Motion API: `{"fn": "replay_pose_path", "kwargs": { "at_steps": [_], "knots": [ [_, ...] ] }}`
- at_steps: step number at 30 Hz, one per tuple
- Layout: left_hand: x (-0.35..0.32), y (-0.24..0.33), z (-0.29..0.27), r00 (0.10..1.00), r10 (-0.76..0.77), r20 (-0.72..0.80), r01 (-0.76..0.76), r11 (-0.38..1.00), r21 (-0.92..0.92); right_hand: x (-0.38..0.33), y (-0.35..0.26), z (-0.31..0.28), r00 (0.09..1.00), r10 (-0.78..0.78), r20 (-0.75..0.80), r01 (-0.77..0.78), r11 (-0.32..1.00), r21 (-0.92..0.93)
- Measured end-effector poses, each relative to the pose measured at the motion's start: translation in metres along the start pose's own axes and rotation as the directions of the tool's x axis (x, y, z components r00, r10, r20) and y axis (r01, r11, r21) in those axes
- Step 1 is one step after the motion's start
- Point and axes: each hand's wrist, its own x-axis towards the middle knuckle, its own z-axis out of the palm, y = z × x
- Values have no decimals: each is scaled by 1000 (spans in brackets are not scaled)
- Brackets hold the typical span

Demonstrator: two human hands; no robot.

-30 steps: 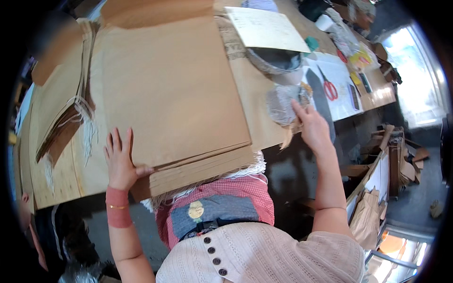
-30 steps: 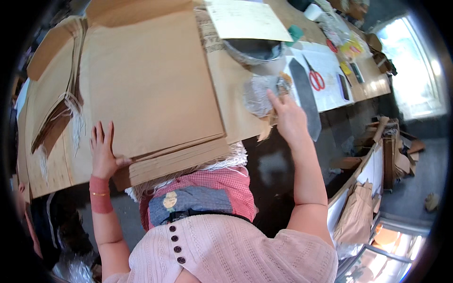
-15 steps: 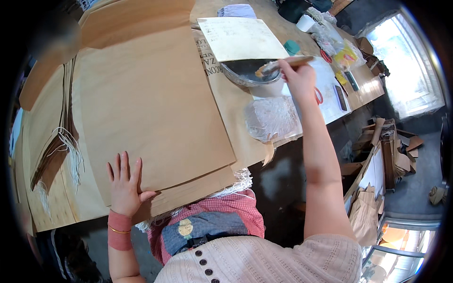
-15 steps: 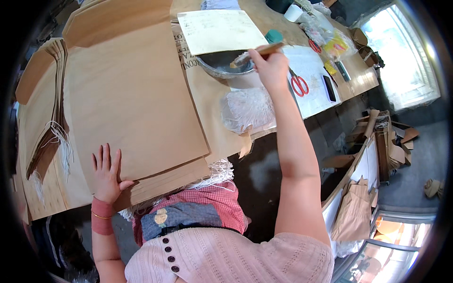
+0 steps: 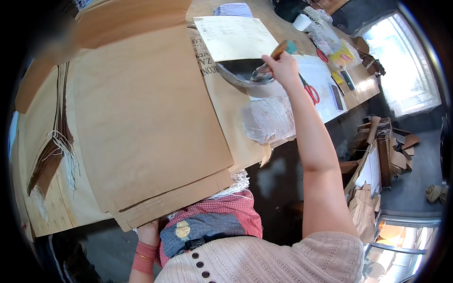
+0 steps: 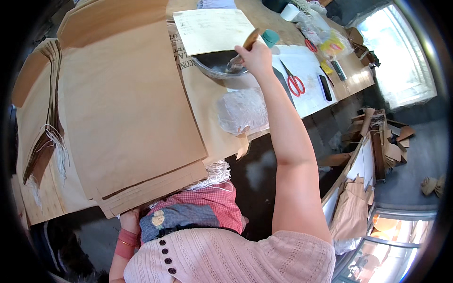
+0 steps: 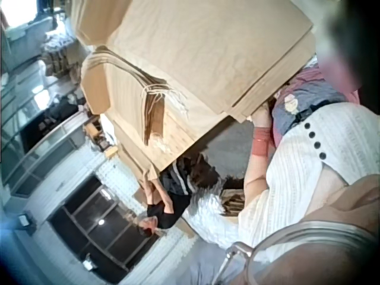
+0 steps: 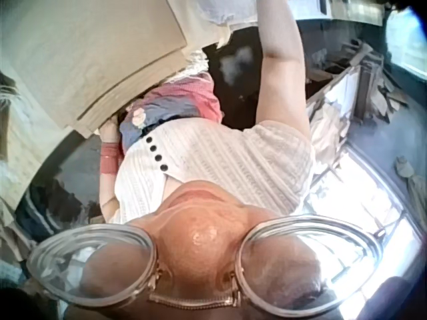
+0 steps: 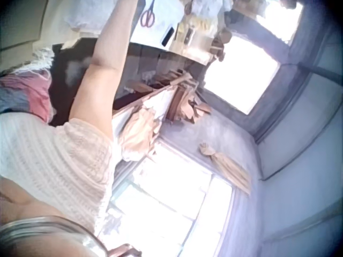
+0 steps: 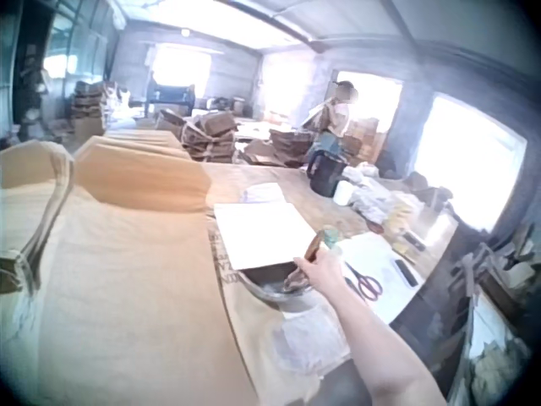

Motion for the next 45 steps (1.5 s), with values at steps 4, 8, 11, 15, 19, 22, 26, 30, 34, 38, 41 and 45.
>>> {"fn": "replay_pose_path", "kwargs": {
  "at_steps": [4,8,11,15,19,22,26,30,34,38,41,45],
  "knots": [
    [-9,2,-3,997,-64,47,74,960,-271,33,9,0,982,-180,-49,148,914,-378],
    [-12,12,-53,990,-123,-66,98,950,-295,-32,-63,-24,929,-304,-211,279,950,-137],
    [-13,15,-70,946,-317,-68,156,627,-763,-118,-81,-13,969,-200,-147,249,806,538],
    [-24,6,-103,903,-428,38,318,606,-729,-241,-131,20,856,-489,167,303,736,605],
    [2,-15,-121,911,-195,-364,162,979,-119,-264,-175,61,526,-836,155,673,521,526],
    [30,-20,-119,960,-178,-218,172,984,-46,-262,-187,77,474,-862,182,677,489,550],
    [45,-32,-99,963,-184,-198,184,983,-21,-263,-191,93,454,-840,297,685,542,487],
    [45,-35,-96,963,-192,-190,183,981,-64,-267,-188,87,491,-842,224,690,533,489],
    [45,-36,-96,965,-188,-181,177,981,-75,-276,-201,92,499,-826,263,647,557,521],
    [47,-36,-95,970,-182,-162,174,983,-62,-272,-181,93,640,-695,327,485,696,530],
    [49,-37,-95,975,-164,-147,162,986,-27,-266,-152,82,772,-553,313,387,799,460],
    [49,-37,-96,981,-174,-89,173,985,-23,-257,-125,60,890,-283,357,141,916,375]
  ]
}}
